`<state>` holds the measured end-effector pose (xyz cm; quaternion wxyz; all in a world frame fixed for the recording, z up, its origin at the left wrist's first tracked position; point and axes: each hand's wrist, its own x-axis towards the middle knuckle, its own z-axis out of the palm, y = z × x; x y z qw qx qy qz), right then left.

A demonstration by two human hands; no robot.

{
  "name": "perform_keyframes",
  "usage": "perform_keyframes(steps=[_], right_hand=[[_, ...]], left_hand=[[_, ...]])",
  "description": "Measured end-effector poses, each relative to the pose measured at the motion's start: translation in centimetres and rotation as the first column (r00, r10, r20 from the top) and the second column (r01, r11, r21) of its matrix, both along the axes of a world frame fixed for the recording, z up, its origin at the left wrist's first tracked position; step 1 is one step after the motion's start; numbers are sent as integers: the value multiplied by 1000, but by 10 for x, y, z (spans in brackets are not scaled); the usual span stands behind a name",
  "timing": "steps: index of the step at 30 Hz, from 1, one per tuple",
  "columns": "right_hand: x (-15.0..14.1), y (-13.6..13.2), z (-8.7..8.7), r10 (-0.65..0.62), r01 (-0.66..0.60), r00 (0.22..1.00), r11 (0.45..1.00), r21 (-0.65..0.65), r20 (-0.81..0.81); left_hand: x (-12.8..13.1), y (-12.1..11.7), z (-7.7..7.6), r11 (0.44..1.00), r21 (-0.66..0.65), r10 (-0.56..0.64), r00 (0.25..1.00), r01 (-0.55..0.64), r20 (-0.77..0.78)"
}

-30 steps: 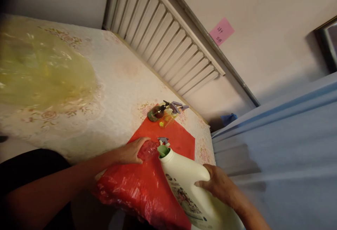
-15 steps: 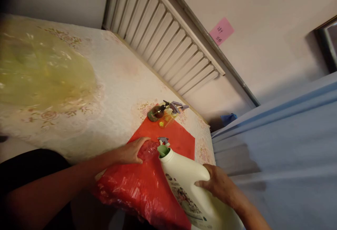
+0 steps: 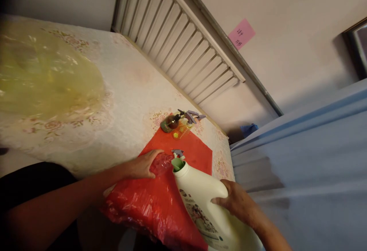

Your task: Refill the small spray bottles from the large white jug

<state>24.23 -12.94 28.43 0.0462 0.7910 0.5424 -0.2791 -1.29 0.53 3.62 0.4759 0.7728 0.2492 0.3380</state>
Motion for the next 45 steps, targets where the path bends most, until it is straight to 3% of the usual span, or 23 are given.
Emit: perform_keyframes(steps=[13, 23, 30, 36, 45], right_hand=[[7, -6, -23, -34, 35, 997, 999, 19, -66], [0, -4, -26, -55, 63, 992, 996, 65, -112], [0, -10, -18, -99, 117, 989, 977, 180, -107], [10, -17, -18, -180, 252, 957, 905, 342, -227], [23, -24, -59, -277, 516, 840, 675, 527, -467]], left_hand=[[-1, 0, 1, 1000, -4, 1, 1000, -1, -22], [0, 0, -1, 1000, -15, -3, 1000, 2, -14], [2, 0, -4, 999, -30, 15, 1000, -14, 4], [4, 1, -3, 999, -11, 33, 999, -33, -9], [3, 2, -3, 997, 52, 62, 997, -60, -42]])
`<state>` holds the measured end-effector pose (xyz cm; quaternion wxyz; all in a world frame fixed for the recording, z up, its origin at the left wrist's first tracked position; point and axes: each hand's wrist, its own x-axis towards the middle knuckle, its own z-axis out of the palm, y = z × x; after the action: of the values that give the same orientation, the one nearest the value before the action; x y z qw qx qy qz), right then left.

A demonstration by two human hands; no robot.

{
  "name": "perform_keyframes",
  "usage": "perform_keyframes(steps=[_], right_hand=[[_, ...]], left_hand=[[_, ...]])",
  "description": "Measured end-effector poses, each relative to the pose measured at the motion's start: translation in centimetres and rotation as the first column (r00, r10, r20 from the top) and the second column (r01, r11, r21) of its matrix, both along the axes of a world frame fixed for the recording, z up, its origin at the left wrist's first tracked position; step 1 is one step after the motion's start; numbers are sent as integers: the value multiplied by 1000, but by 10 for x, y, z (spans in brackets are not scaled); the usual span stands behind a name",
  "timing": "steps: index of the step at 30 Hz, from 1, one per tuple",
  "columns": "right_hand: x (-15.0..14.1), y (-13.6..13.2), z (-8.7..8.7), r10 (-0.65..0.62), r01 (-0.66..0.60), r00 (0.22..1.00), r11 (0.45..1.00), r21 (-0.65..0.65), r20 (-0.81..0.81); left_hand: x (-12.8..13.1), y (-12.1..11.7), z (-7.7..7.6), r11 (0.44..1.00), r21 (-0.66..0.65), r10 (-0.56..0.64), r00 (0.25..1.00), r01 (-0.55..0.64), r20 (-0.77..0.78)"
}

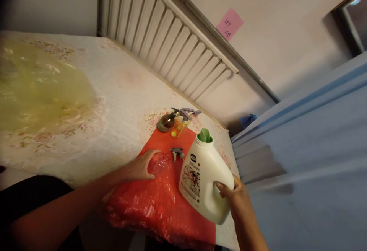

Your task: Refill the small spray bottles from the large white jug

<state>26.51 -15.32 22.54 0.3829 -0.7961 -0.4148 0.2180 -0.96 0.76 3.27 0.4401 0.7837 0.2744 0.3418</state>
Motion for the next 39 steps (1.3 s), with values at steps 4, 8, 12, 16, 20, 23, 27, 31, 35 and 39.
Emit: perform_keyframes(steps=[4, 8, 12, 16, 20, 23, 27, 31, 35, 39], right_hand=[[-6, 0, -20, -68, 76, 995, 992, 100, -80], [-15, -2, -37, -79, 103, 987, 979, 174, -139], [-30, -3, -47, -79, 128, 977, 961, 246, -200], [-47, 1, -57, -90, 170, 961, 937, 304, -261], [-61, 10, -70, -82, 176, 956, 928, 329, -281], [-70, 17, -80, -84, 186, 954, 920, 345, -289], [-82, 30, -92, -94, 203, 952, 905, 374, -292], [-92, 43, -103, -89, 204, 953, 896, 396, -291], [-98, 49, -115, -96, 211, 954, 887, 410, -283], [-99, 51, -126, -101, 215, 954, 887, 410, -282]], left_hand=[[-2, 2, 4, 1000, -23, 6, 1000, -6, -5], [-7, 4, 11, 999, -35, 22, 1000, -22, -15], [-14, 5, 23, 997, -65, 49, 999, -49, 9], [-23, 6, 36, 992, -90, 97, 994, -93, 45], [-34, 7, 42, 987, -112, 122, 988, -111, 97], [-41, 8, 44, 983, -133, 145, 984, -130, 108], [-48, 8, 45, 980, -152, 149, 980, -128, 132], [-53, 7, 47, 977, -138, 179, 974, -160, 136], [-56, 5, 49, 980, -148, 157, 975, -134, 156], [-58, 3, 52, 984, -153, 121, 977, -94, 178]])
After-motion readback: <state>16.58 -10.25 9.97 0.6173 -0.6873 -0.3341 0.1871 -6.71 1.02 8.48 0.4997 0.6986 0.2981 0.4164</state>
